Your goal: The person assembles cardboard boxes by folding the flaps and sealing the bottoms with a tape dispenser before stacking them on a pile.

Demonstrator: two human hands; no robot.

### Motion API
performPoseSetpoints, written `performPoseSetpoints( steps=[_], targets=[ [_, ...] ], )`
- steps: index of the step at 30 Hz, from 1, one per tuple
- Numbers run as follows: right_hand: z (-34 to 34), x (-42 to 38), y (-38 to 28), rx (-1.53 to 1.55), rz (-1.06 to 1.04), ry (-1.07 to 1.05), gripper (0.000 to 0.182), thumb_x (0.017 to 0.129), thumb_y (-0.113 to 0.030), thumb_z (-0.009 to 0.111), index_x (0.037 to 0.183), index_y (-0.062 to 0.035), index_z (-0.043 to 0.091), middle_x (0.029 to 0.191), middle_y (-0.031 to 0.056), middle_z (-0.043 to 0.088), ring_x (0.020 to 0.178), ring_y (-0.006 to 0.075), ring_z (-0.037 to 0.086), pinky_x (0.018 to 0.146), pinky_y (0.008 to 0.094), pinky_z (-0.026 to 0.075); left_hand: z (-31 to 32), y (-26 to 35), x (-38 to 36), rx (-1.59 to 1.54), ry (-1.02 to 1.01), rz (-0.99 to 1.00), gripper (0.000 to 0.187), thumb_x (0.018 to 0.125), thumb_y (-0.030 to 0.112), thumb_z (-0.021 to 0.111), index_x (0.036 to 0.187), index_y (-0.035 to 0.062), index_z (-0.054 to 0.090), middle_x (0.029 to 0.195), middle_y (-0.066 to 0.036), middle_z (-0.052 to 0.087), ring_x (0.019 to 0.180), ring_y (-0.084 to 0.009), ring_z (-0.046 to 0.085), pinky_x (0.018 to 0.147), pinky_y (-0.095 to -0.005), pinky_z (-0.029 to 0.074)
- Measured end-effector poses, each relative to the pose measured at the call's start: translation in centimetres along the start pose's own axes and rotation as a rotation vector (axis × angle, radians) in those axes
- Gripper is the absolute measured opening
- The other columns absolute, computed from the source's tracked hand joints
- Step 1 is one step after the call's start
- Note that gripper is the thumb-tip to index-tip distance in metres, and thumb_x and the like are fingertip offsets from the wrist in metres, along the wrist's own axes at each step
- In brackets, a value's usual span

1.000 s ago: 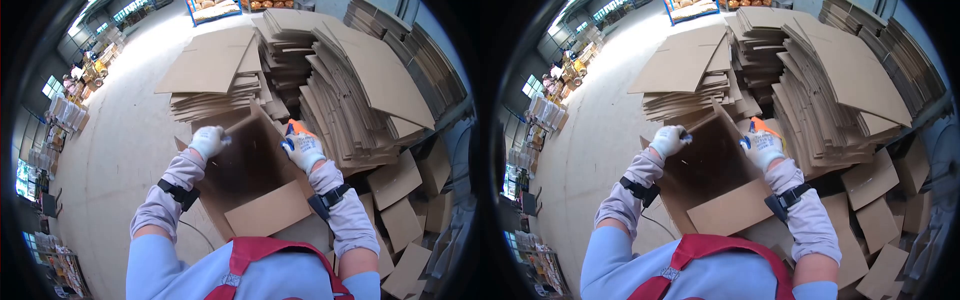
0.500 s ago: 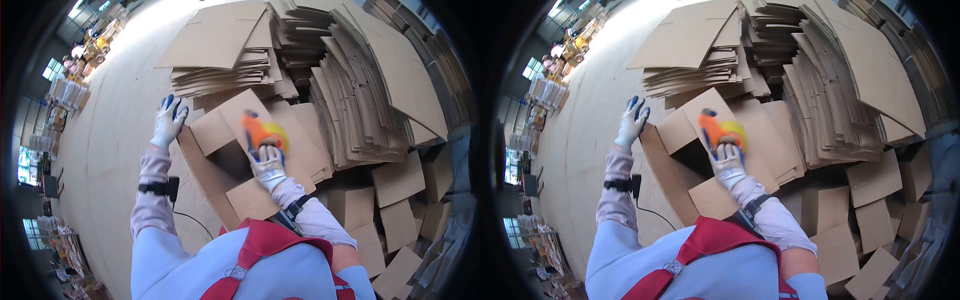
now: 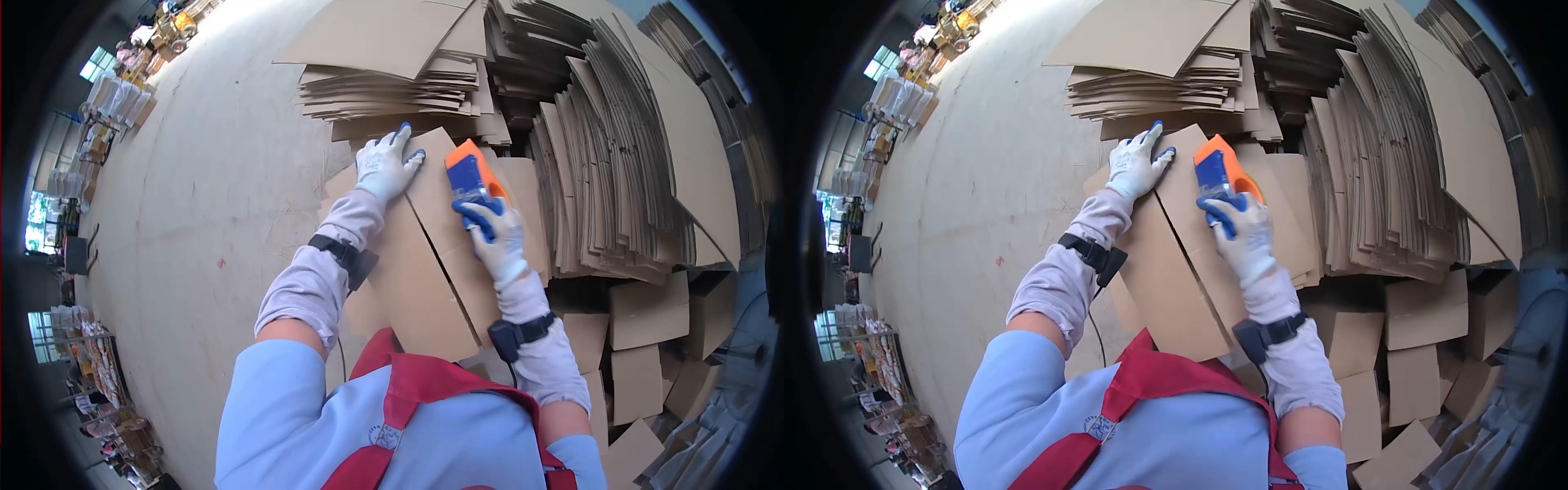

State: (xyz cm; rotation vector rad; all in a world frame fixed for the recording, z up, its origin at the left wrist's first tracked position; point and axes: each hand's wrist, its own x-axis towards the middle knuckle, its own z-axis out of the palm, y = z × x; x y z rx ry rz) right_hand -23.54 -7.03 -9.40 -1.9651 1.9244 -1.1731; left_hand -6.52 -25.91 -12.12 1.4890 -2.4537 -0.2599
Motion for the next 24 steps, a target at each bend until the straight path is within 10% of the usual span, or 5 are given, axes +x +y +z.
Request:
performPoseSetpoints(
  steps=[6,16,18,20,24],
  targets=[
    [-3.9,-0.2,-6.6,0.991,0.204,0.010,0.024,0.090,-0.003,0.058,0.113,0.0028,0.064,0.112,0.0132,0.061,0.091,0.0176,0.059,0.079,0.0285,0.049,1.1,-0.4,-0.7,-0.062,0.003,-0.030,0.063,0.088,0.047,0.054,0.142,0.0163,0.042,0.134,-0.010,0.054,0.121,-0.0310,0.050,0.103,-0.0441,0.033],
    [3.6,-5.3,-3.3,0.760,0.201,-0.279,0.030,0.087,-0.017,0.059,0.113,-0.0041,0.066,0.107,0.0152,0.063,0.097,0.0299,0.061,0.085,0.0391,0.048,-2.0,-7.8,1.1,-0.715,0.100,0.015,0.038,0.088,0.029,0.066,0.124,0.0161,0.063,0.104,-0.010,0.068,0.097,-0.0236,0.065,0.091,-0.0315,0.049],
    [3.6,-5.7,-3.8,0.907,0.284,-0.250,0.029,0.086,-0.015,0.060,0.112,-0.0035,0.066,0.105,0.0152,0.064,0.097,0.0304,0.062,0.084,0.0402,0.049,-3.3,-7.7,0.1,-0.757,-0.004,0.093,0.040,0.091,0.038,0.062,0.117,0.0081,0.066,0.096,-0.010,0.068,0.088,-0.0218,0.066,0.083,-0.0302,0.052],
    [4.0,-6.4,-2.3,0.748,0.229,-0.289,0.028,0.086,-0.014,0.061,0.111,-0.0030,0.067,0.105,0.0149,0.064,0.097,0.0302,0.062,0.084,0.0400,0.049,-5.7,-5.8,-1.2,-1.271,-1.043,-0.411,0.035,0.091,0.039,0.063,0.102,0.0057,0.071,0.091,-0.008,0.068,0.076,-0.0168,0.066,0.065,-0.0280,0.054],
    [3.5,-5.7,-3.0,0.742,0.190,-0.304,0.029,0.083,-0.013,0.063,0.110,-0.0040,0.067,0.106,0.0146,0.066,0.095,0.0310,0.062,0.084,0.0406,0.049,-6.8,-4.0,-2.3,-0.829,-1.015,-0.030,0.052,0.089,0.054,0.060,0.086,0.0027,0.067,0.071,-0.006,0.065,0.059,-0.0147,0.064,0.054,-0.0279,0.051]
  ],
)
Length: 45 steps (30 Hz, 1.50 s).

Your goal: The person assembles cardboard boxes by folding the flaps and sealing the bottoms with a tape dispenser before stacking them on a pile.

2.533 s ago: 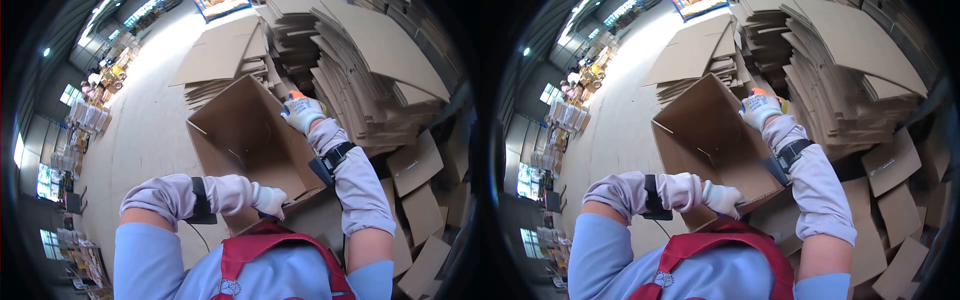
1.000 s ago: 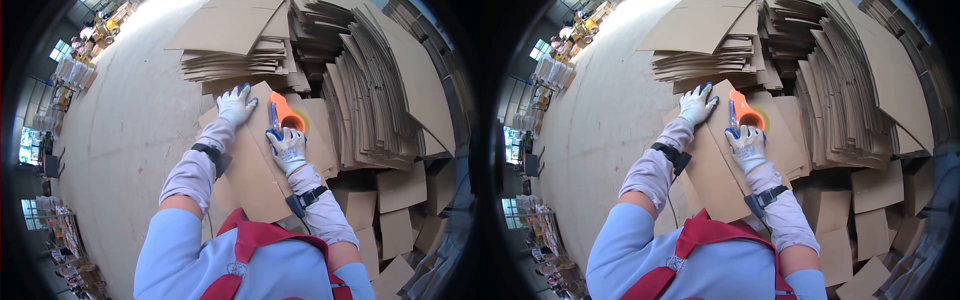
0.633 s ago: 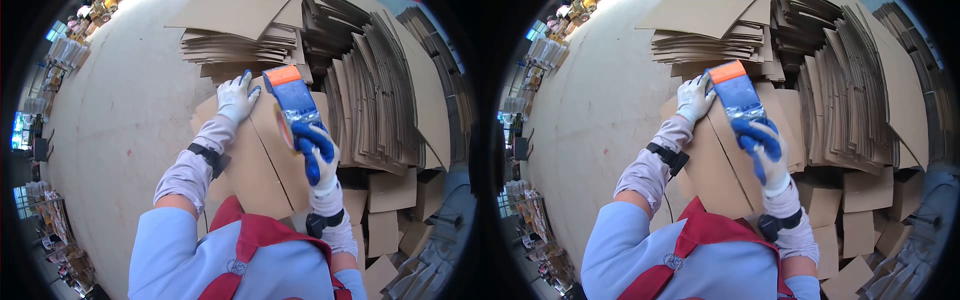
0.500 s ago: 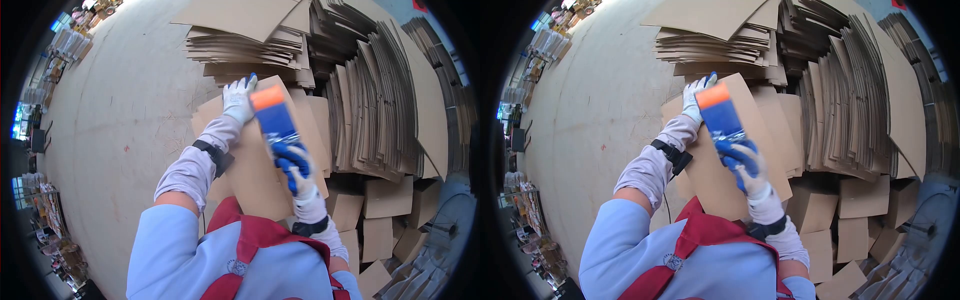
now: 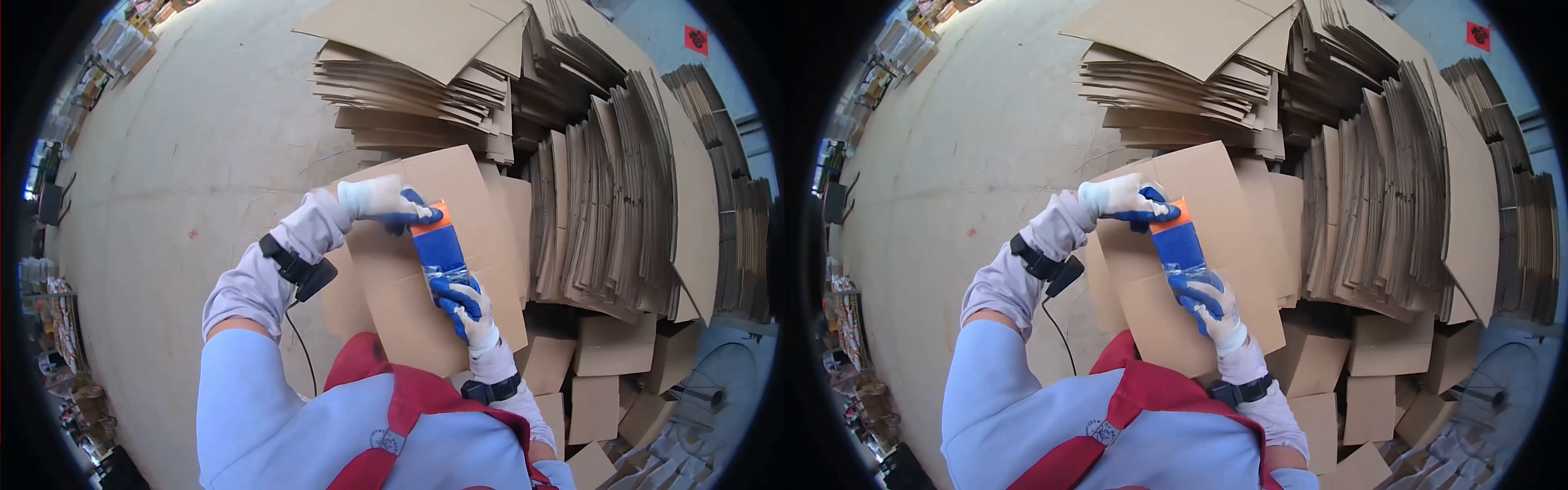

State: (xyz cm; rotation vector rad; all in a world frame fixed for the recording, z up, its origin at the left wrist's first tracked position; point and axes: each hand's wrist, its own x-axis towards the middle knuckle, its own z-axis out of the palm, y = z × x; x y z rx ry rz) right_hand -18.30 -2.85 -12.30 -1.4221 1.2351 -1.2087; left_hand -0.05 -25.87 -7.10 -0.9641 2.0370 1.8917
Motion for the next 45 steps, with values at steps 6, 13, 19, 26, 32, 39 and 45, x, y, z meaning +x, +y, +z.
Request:
performPoseSetpoints(
  steps=[6,13,19,26,32,39,45],
  targets=[
    [-0.6,0.6,-1.2,-0.074,-0.099,-0.055,0.030,0.083,-0.016,0.061,0.108,-0.0041,0.069,0.104,0.0133,0.068,0.094,0.0309,0.063,0.084,0.0409,0.048,2.8,-4.9,1.1,-0.782,-0.003,0.417,0.039,0.098,0.037,0.051,0.103,0.0018,0.065,0.072,-0.003,0.062,0.061,-0.0104,0.056,0.058,-0.0257,0.047],
    [0.6,3.1,-5.1,0.148,0.241,0.091,0.030,0.091,-0.019,0.059,0.114,-0.0001,0.066,0.099,0.0099,0.062,0.085,0.0167,0.061,0.076,0.0288,0.049,-8.4,-3.7,6.1,0.695,0.733,0.224,0.024,0.086,0.031,0.065,0.094,0.0104,0.073,0.090,-0.011,0.069,0.080,-0.0303,0.066,0.076,-0.0409,0.052],
    [0.0,4.3,-5.1,-0.057,0.298,0.045,0.037,0.090,-0.025,0.057,0.117,-0.0023,0.065,0.110,0.0144,0.064,0.094,0.0241,0.062,0.082,0.0333,0.050,-9.6,-8.4,12.5,0.750,0.344,-0.177,0.035,0.084,0.040,0.062,0.100,0.0109,0.072,0.098,-0.016,0.070,0.096,-0.0339,0.065,0.084,-0.0414,0.051],
    [0.6,4.0,-4.5,0.039,0.205,0.063,0.040,0.090,-0.030,0.056,0.117,-0.0031,0.065,0.117,0.0138,0.065,0.106,0.0279,0.061,0.090,0.0375,0.048,-11.6,-12.3,12.5,0.858,0.114,-0.286,0.047,0.086,0.046,0.059,0.114,0.0096,0.067,0.111,-0.019,0.066,0.106,-0.0355,0.062,0.091,-0.0416,0.048],
    [0.2,3.6,-4.3,-0.067,0.025,0.046,0.031,0.088,-0.015,0.056,0.117,-0.0056,0.063,0.115,0.0142,0.064,0.108,0.0347,0.058,0.094,0.0421,0.046,-3.5,0.8,8.9,0.674,0.609,-0.085,0.070,0.091,0.059,0.047,0.139,0.0083,0.045,0.126,-0.022,0.058,0.118,-0.0386,0.054,0.101,-0.0407,0.042],
    [-4.4,-20.7,-5.2,0.054,0.195,0.014,0.029,0.079,-0.010,0.061,0.107,-0.0063,0.069,0.115,0.0201,0.060,0.102,0.0359,0.059,0.092,0.0442,0.045,2.0,-1.8,10.6,0.873,0.796,-0.130,0.072,0.091,0.066,0.037,0.144,0.0164,0.040,0.132,-0.018,0.056,0.120,-0.0343,0.054,0.102,-0.0419,0.041],
    [-2.4,-39.4,-3.6,-0.152,0.556,0.235,0.029,0.075,-0.013,0.063,0.103,-0.0085,0.070,0.105,0.0124,0.069,0.101,0.0348,0.060,0.095,0.0422,0.045,3.1,-1.7,11.8,0.959,0.950,-0.095,0.068,0.092,0.063,0.040,0.144,0.0191,0.040,0.134,-0.016,0.054,0.126,-0.0329,0.048,0.104,-0.0450,0.037]
  ],
)
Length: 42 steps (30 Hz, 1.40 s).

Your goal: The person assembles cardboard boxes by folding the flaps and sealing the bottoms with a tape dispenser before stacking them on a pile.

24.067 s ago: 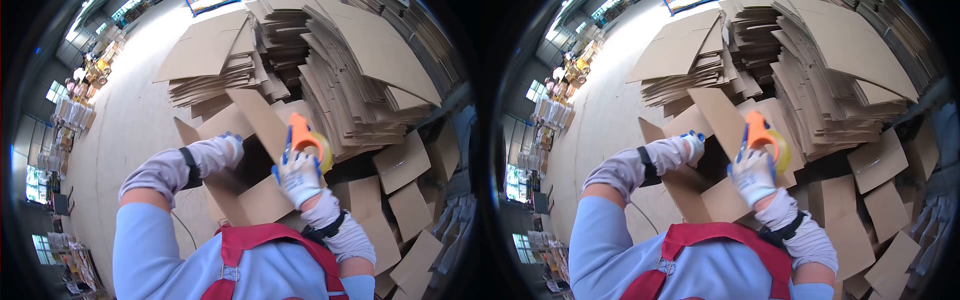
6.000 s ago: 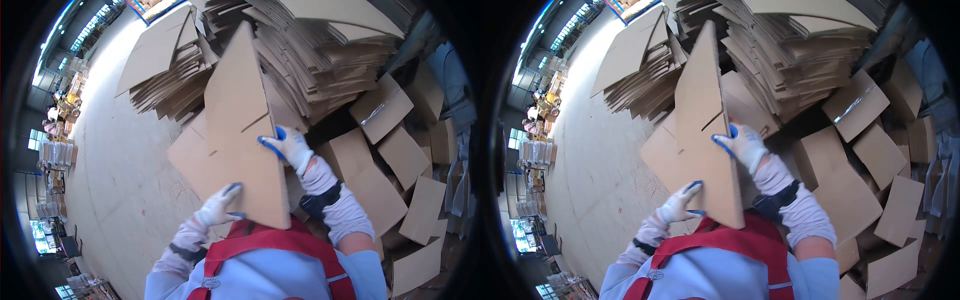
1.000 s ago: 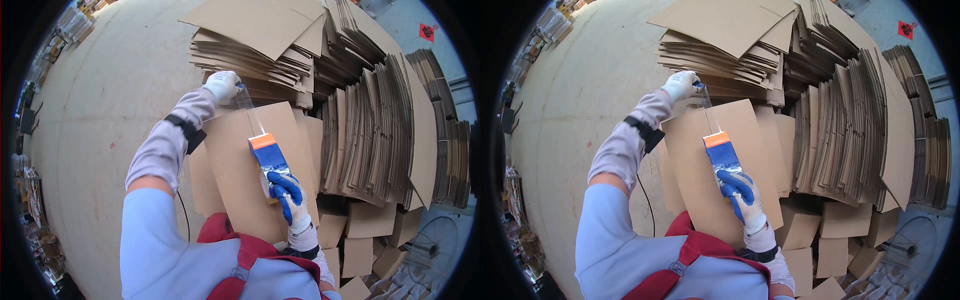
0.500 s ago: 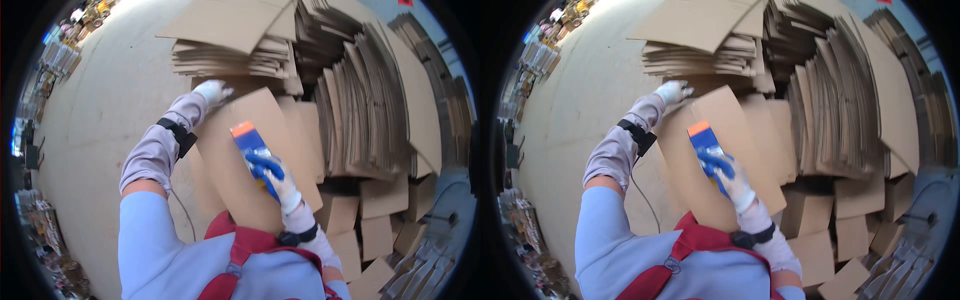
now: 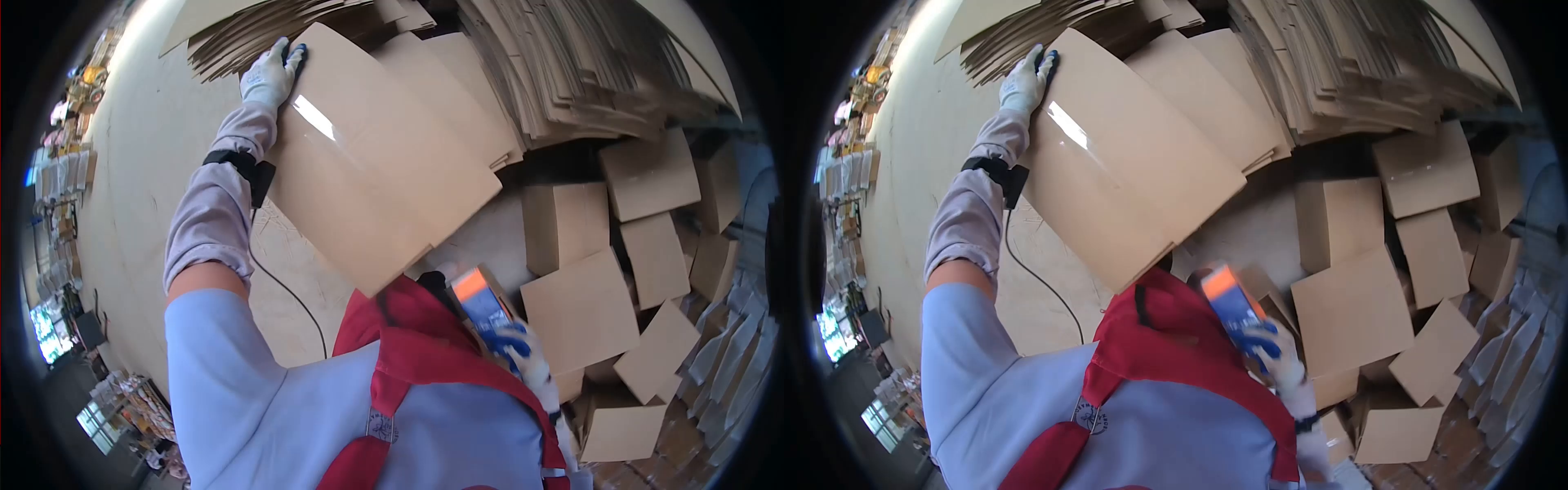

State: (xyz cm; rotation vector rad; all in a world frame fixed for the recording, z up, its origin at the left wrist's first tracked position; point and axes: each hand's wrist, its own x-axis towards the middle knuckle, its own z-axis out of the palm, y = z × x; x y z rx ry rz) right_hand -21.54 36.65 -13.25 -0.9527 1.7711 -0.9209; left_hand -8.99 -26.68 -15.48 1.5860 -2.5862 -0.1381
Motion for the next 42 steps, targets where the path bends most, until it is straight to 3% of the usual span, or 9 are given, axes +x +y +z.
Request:
performPoseSetpoints(
  steps=[9,11,18,21,25,31,33,39,42],
  targets=[
    [4.9,10.8,-0.9,-0.009,-0.231,0.055,0.029,0.079,-0.006,0.056,0.104,-0.0031,0.069,0.105,0.0157,0.067,0.090,0.0314,0.061,0.084,0.0363,0.049,-2.0,16.6,-28.0,-0.052,-0.180,0.751,0.087,0.070,0.037,0.075,0.145,0.0162,0.037,0.150,-0.028,0.025,0.141,-0.0488,0.017,0.111,-0.0661,0.010],
    [5.8,12.5,-0.9,0.900,0.034,0.014,0.024,0.085,-0.006,0.057,0.105,0.0024,0.067,0.105,0.0132,0.068,0.095,0.0234,0.063,0.086,0.0325,0.049,-1.1,17.3,-28.0,-0.064,-0.133,0.701,0.083,0.070,0.032,0.074,0.144,0.0165,0.039,0.150,-0.027,0.026,0.141,-0.0483,0.017,0.111,-0.0659,0.009],
    [7.7,17.8,2.9,-0.051,-0.047,-0.220,0.024,0.084,-0.023,0.063,0.104,-0.0089,0.069,0.104,0.0122,0.069,0.097,0.0287,0.066,0.084,0.0366,0.051,-3.5,11.2,-22.4,-0.474,-0.437,0.911,0.071,0.082,0.020,0.068,0.145,0.0076,0.038,0.155,-0.020,0.023,0.144,-0.0382,0.019,0.117,-0.0482,0.013],
    [4.3,16.6,-3.9,-0.235,0.096,-0.393,0.028,0.084,-0.029,0.058,0.107,-0.0177,0.070,0.110,0.0097,0.068,0.103,0.0303,0.063,0.087,0.0397,0.050,-7.2,3.4,-15.2,-1.179,-0.465,0.158,0.059,0.088,0.004,0.063,0.142,0.0044,0.040,0.134,-0.010,0.052,0.113,-0.0146,0.055,0.091,-0.0284,0.048],
    [4.3,17.8,-8.6,-0.459,0.036,-0.352,0.031,0.084,-0.031,0.052,0.105,-0.0180,0.071,0.108,0.0114,0.068,0.101,0.0317,0.064,0.086,0.0405,0.051,-0.5,-16.4,-0.6,-0.573,0.014,-0.086,0.062,0.091,0.030,0.066,0.141,0.0021,0.043,0.131,-0.012,0.056,0.112,-0.0203,0.057,0.097,-0.0300,0.044],
    [9.5,29.0,6.1,-0.963,-0.039,-0.466,0.022,0.082,-0.021,0.053,0.082,-0.0148,0.073,0.087,0.0065,0.071,0.083,0.0260,0.069,0.071,0.0414,0.054,4.1,-20.8,-0.3,-1.143,-0.409,-0.438,0.060,0.090,0.034,0.066,0.136,-0.0003,0.048,0.130,-0.011,0.056,0.115,-0.0221,0.056,0.099,-0.0314,0.043],
    [10.9,27.5,11.4,-0.741,-0.138,0.062,0.015,0.082,-0.021,0.057,0.072,-0.0168,0.068,0.076,0.0034,0.067,0.071,0.0226,0.067,0.062,0.0396,0.053,2.7,-20.6,-2.0,-1.192,-0.460,-0.380,0.058,0.090,0.032,0.066,0.135,-0.0010,0.049,0.127,-0.010,0.058,0.113,-0.0211,0.056,0.098,-0.0316,0.044],
    [5.3,14.1,3.4,-0.303,0.527,0.146,0.022,0.090,-0.016,0.049,0.097,-0.0017,0.063,0.093,0.0208,0.069,0.077,0.0335,0.069,0.067,0.0404,0.056,-2.9,-11.0,-2.5,-0.749,-0.806,0.097,0.052,0.080,0.000,0.069,0.129,-0.0040,0.052,0.116,-0.009,0.062,0.102,-0.0157,0.060,0.092,-0.0297,0.048],
    [8.4,7.1,17.3,-0.291,0.564,0.264,0.031,0.092,-0.017,0.047,0.119,-0.0054,0.058,0.109,0.0200,0.066,0.099,0.0335,0.066,0.086,0.0422,0.052,-9.8,6.1,-10.4,-0.716,-0.772,0.552,0.061,0.078,0.001,0.071,0.134,-0.0051,0.047,0.098,-0.005,0.064,0.074,-0.0086,0.058,0.067,-0.0229,0.049]
  ],
)
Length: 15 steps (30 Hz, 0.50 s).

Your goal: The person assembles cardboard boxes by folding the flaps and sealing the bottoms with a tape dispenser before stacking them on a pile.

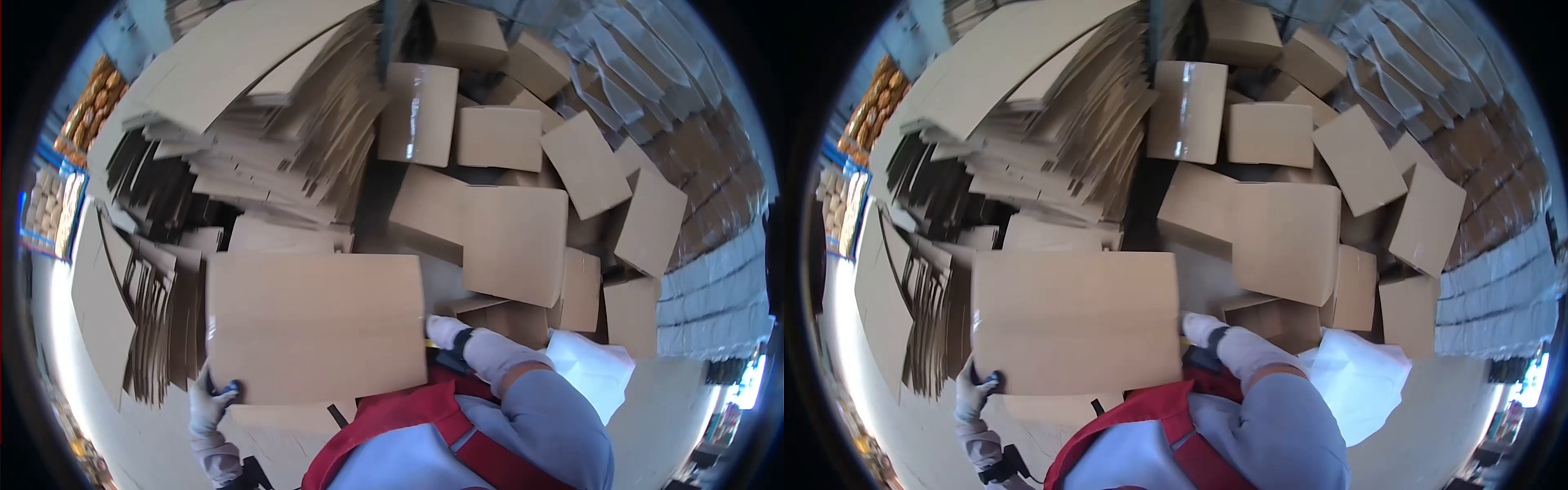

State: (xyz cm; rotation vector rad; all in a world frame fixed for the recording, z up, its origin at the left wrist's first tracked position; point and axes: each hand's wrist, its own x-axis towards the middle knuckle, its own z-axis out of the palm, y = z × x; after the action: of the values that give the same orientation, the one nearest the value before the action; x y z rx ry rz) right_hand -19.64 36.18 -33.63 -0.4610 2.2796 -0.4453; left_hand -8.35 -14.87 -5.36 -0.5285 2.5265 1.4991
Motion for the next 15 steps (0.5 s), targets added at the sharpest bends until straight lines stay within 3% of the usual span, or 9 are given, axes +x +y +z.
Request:
performPoseSetpoints(
  steps=[1,2,3,5,7,10,12,13,15],
  targets=[
    [-4.0,-3.4,-1.5,0.165,0.127,-0.032,0.035,0.098,-0.029,0.041,0.121,-0.0092,0.058,0.117,0.0160,0.064,0.108,0.0327,0.062,0.091,0.0425,0.049,2.8,4.7,1.2,0.089,-0.052,0.025,0.064,0.078,0.003,0.072,0.136,-0.0053,0.046,0.090,-0.004,0.065,0.064,-0.0061,0.055,0.058,-0.0214,0.047],
    [-7.3,-6.7,-1.9,0.242,0.153,0.002,0.038,0.092,-0.024,0.050,0.126,-0.0067,0.053,0.113,0.0232,0.064,0.106,0.0340,0.063,0.090,0.0423,0.050,5.1,7.3,2.6,0.199,-0.086,0.038,0.066,0.078,0.004,0.073,0.137,-0.0054,0.044,0.085,-0.005,0.063,0.060,-0.0041,0.051,0.053,-0.0214,0.045],
    [-5.0,-8.7,2.4,0.142,0.047,0.092,0.038,0.092,-0.024,0.050,0.126,-0.0066,0.050,0.112,0.0232,0.064,0.104,0.0364,0.063,0.088,0.0447,0.050,7.6,9.7,4.3,0.310,-0.134,0.062,0.069,0.077,0.005,0.074,0.138,-0.0055,0.043,0.080,-0.005,0.062,0.055,-0.0022,0.046,0.048,-0.0214,0.042],
    [-2.7,-12.7,7.0,0.131,0.311,0.098,0.035,0.092,-0.022,0.050,0.123,-0.0059,0.050,0.110,0.0226,0.065,0.100,0.0376,0.064,0.086,0.0465,0.051,12.5,16.9,6.8,0.353,-0.243,0.167,0.073,0.076,0.013,0.077,0.137,-0.0063,0.043,0.078,-0.012,0.065,0.055,-0.0091,0.054,0.052,-0.0234,0.045],
    [-2.7,-18.5,7.8,0.172,0.406,0.126,0.031,0.092,-0.020,0.047,0.119,-0.0059,0.051,0.107,0.0236,0.064,0.096,0.0389,0.064,0.083,0.0489,0.051,17.0,24.5,7.9,0.628,-0.324,0.512,0.075,0.075,0.022,0.078,0.136,-0.0063,0.044,0.089,-0.020,0.068,0.066,-0.0235,0.066,0.061,-0.0303,0.051],
    [-4.2,-22.3,8.5,0.311,0.497,0.198,0.038,0.091,-0.022,0.049,0.127,-0.0095,0.050,0.110,0.0259,0.061,0.098,0.0403,0.064,0.082,0.0511,0.051,23.1,34.2,10.4,0.718,-0.328,1.087,0.077,0.073,0.027,0.079,0.133,-0.0072,0.046,0.111,-0.029,0.061,0.100,-0.0360,0.066,0.084,-0.0366,0.052],
    [-6.4,-22.7,8.0,0.265,0.538,0.338,0.044,0.090,-0.026,0.051,0.131,-0.0118,0.048,0.111,0.0256,0.061,0.098,0.0401,0.064,0.083,0.0514,0.051,26.5,42.5,10.7,0.122,-0.564,1.158,0.062,0.084,0.011,0.070,0.138,-0.0049,0.043,0.127,-0.017,0.060,0.110,-0.0228,0.062,0.092,-0.0328,0.049],
    [-7.5,-22.6,8.0,0.237,0.556,0.409,0.046,0.090,-0.027,0.051,0.134,-0.0130,0.046,0.111,0.0255,0.060,0.098,0.0400,0.064,0.084,0.0515,0.051,28.0,46.3,9.4,-0.270,-0.671,0.978,0.057,0.088,0.004,0.064,0.140,-0.0029,0.042,0.130,-0.011,0.057,0.112,-0.0158,0.056,0.094,-0.0294,0.047],
    [-13.9,-20.7,5.7,0.606,0.672,0.809,0.043,0.090,-0.028,0.051,0.130,-0.0123,0.052,0.109,0.0236,0.063,0.099,0.0382,0.063,0.083,0.0464,0.052,30.9,50.0,8.8,-0.416,-0.496,1.234,0.056,0.088,0.004,0.064,0.139,-0.0027,0.043,0.127,-0.013,0.058,0.112,-0.0154,0.056,0.098,-0.0271,0.046]
  ],
)
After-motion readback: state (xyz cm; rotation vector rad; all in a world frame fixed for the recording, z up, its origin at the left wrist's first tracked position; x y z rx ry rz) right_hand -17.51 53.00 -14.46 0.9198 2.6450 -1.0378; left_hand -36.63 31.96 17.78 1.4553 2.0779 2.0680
